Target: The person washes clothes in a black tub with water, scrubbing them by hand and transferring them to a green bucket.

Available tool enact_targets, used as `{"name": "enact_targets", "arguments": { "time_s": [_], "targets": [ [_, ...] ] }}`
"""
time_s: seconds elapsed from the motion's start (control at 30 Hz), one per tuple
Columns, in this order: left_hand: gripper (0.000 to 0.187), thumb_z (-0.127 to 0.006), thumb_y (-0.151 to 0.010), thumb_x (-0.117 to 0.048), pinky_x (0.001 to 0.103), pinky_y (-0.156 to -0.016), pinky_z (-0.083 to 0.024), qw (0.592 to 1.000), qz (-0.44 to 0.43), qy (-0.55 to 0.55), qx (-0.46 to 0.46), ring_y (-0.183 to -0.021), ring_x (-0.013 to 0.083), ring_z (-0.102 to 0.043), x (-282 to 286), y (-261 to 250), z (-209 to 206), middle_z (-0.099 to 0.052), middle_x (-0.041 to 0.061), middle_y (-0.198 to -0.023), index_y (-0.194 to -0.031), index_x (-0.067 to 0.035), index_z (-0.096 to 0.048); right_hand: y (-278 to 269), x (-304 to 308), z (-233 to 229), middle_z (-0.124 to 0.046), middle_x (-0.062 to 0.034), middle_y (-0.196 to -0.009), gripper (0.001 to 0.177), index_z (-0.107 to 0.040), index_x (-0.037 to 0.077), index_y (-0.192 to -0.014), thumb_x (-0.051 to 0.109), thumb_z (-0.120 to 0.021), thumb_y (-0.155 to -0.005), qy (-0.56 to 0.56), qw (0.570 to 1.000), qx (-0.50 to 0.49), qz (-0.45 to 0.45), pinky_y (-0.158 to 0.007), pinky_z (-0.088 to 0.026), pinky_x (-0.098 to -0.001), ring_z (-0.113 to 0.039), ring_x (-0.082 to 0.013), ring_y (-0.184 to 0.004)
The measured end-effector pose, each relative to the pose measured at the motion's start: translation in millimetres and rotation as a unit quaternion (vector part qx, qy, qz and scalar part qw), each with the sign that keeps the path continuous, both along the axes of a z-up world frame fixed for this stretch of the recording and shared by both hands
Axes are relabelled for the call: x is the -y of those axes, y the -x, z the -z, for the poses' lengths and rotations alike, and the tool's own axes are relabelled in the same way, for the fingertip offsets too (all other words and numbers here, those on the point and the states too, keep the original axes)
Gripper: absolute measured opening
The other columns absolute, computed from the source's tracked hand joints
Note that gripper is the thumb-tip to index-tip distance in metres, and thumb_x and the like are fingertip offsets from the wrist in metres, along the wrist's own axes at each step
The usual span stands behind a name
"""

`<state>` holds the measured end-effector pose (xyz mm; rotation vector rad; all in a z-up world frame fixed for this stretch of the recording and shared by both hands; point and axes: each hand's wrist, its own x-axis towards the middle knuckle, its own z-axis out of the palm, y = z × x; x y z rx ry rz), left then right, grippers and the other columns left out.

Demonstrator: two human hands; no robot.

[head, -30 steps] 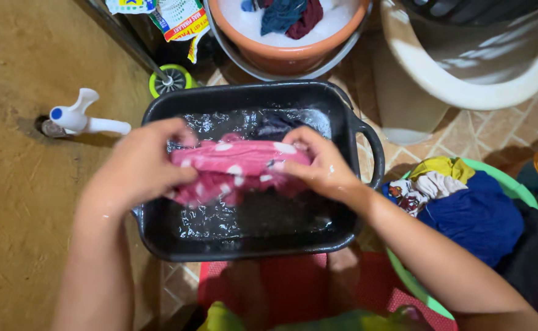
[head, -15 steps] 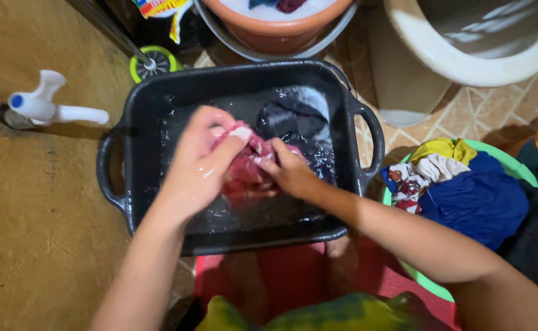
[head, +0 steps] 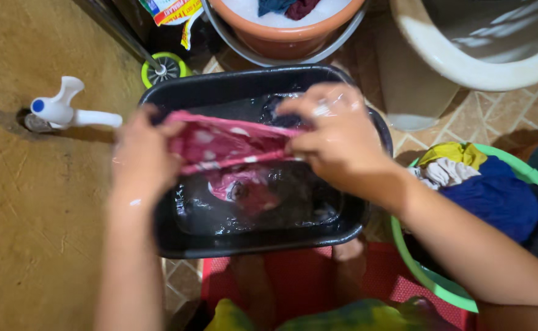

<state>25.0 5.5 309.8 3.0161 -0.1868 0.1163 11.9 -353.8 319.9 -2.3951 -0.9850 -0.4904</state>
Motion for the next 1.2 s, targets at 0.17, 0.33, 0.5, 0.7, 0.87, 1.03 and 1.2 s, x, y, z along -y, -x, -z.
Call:
{"name": "enact_targets", "arguments": {
  "time_s": [0.17, 0.33, 0.5, 0.7, 0.87, 1.03, 1.2],
  "targets": [
    [0.124, -0.106, -0.073, -0.045, 0.056, -0.12, -0.059, 0.919, -0.039, -0.076, -0.385, -0.151, 0.0478, -0.061, 56, -4, 136, -0.048, 0.026, -0.168, -0.178, -0.033, -0.041, -15, -36, 191, -0.024, -0.0238, -0.196, 0.12, -0.04, 0.02, -0.185, 0.02, -0.1, -0.081, 0.388, 0.815, -0.419, 0.097, -0.12, -0.052, -0.062, -0.051, -0.0509, -0.159],
    [0.097, -0.094, -0.077, -0.03, 0.051, -0.117, -0.059, 0.933, -0.017, -0.025, -0.359, -0.142, 0.0422, -0.067, 77, 17, 239, -0.059, 0.024, -0.156, -0.166, -0.028, -0.055, 54, -44, 339, -0.018, -0.0313, -0.195, 0.083, -0.027, -0.007, -0.176, 0.035, -0.064, -0.115, 0.51, 0.848, -0.143, 0.003, -0.129, -0.04, -0.071, -0.046, -0.0613, -0.157],
    [0.074, -0.082, -0.082, -0.016, 0.046, -0.115, -0.059, 0.931, -0.016, 0.016, -0.364, -0.132, 0.0366, -0.073, 55, 22, 268, -0.07, 0.022, -0.145, -0.154, -0.022, -0.069, -4, -43, 355, -0.019, -0.021, -0.181, 0.097, -0.024, 0.002, -0.177, 0.058, -0.064, -0.109, 0.458, 0.814, -0.356, -0.029, -0.131, -0.032, -0.053, -0.033, -0.0507, -0.164],
    [0.058, -0.067, -0.086, 0.002, 0.04, -0.112, -0.058, 0.925, 0.039, 0.27, -0.264, -0.121, 0.0299, -0.081, 39, -12, 172, -0.084, 0.02, -0.131, -0.139, -0.014, -0.086, -46, -40, 201, -0.087, -0.0164, -0.12, 0.036, -0.09, 0.016, -0.13, 0.03, -0.079, -0.099, 0.234, 0.875, -0.422, 0.026, -0.093, -0.064, -0.0488, -0.083, -0.0378, -0.108],
    [0.052, -0.057, -0.101, 0.007, 0.041, -0.079, -0.063, 0.817, -0.069, 0.554, -0.144, -0.089, 0.0228, -0.078, 28, 5, -9, -0.085, 0.015, -0.108, -0.142, -0.004, -0.086, -51, -29, 33, -0.091, -0.0116, -0.115, 0.046, -0.089, 0.006, -0.128, -0.005, -0.06, -0.094, -0.189, 0.922, -0.338, -0.002, -0.082, -0.066, -0.0344, -0.085, -0.0211, -0.094],
    [0.045, -0.08, -0.103, -0.01, 0.042, -0.101, -0.064, 0.862, 0.057, 0.501, 0.038, -0.111, 0.0253, -0.078, 78, 30, -85, -0.081, 0.012, -0.125, -0.147, 0.0, -0.073, -31, -46, -67, -0.084, -0.0121, -0.138, 0.048, -0.072, 0.006, -0.157, 0.001, -0.062, -0.11, -0.301, 0.908, -0.246, -0.156, -0.117, -0.063, -0.0395, -0.079, -0.0243, -0.127],
    [0.046, -0.081, -0.09, -0.011, 0.058, -0.097, -0.061, 0.977, 0.02, 0.194, 0.081, -0.116, 0.0463, -0.077, 81, 8, 40, -0.082, 0.017, -0.122, -0.136, -0.013, -0.08, -29, -48, -60, -0.09, -0.0175, -0.111, 0.057, -0.068, 0.016, -0.164, 0.044, -0.075, -0.114, -0.019, 0.978, -0.198, -0.065, -0.089, -0.065, -0.0558, -0.085, -0.0428, -0.099]
  ]
}}
